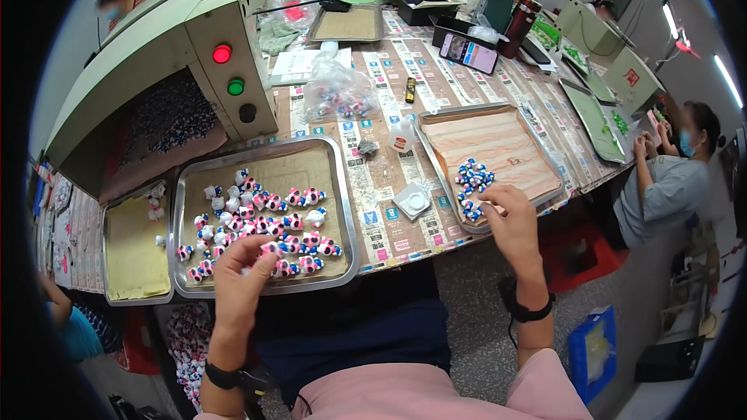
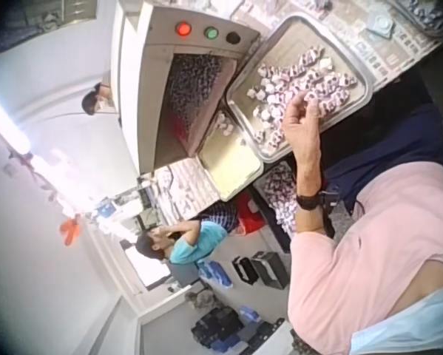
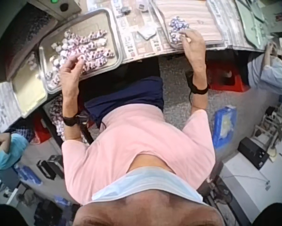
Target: The person repeatedly picks up small white cylindrical objects and blue patterned caps from trays on a table. They insert the caps into the white objects by hand and place the assembled items onto a wooden board. The process is repetitive and performed one at a time.
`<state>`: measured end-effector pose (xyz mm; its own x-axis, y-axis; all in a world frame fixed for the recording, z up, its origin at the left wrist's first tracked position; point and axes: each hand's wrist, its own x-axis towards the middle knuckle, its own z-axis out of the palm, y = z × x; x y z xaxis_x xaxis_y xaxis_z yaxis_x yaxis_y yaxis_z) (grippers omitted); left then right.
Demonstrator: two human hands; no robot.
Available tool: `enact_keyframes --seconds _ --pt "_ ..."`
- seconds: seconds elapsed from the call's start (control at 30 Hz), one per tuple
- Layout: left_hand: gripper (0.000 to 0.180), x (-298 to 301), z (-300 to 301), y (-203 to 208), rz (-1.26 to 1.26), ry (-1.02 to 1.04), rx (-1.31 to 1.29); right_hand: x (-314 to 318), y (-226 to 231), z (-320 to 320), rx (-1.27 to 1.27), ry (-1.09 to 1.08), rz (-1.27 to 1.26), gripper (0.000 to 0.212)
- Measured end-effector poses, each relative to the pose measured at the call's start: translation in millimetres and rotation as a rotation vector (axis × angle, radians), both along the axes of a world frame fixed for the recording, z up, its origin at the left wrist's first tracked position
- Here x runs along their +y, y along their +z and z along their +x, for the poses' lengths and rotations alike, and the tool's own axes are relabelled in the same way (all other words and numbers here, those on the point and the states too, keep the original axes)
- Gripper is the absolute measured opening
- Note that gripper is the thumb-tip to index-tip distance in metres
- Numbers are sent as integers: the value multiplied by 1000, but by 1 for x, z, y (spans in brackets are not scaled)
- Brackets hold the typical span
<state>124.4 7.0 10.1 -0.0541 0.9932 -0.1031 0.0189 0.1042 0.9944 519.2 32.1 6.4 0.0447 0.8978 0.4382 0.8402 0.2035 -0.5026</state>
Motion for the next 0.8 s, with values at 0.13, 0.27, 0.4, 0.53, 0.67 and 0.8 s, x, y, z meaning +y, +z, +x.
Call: enact_keyframes --seconds 0.13,0.27,0.4,0.53,0.67,0.8 --pt "25 8 -33 -18 135 59 450 8 -8 18 -59 42 -223 18" --pt "31 12 -28 -18 283 70 578 18 -17 23 -105 68 -325 20" --pt "33 8 -19 -16 308 103 505 22 -13 21 119 49 -266 20" --pt "32 -7 -6 -9 147 -57 51 15 -13 21 745 214 -364 21" --pt "18 -22 25 3 -85 -221 -428 3 -4 4 998 321 -477 22" --pt "22 -22 48 0 -310 -397 -662 -5 -8 -11 1145 455 -579 19"
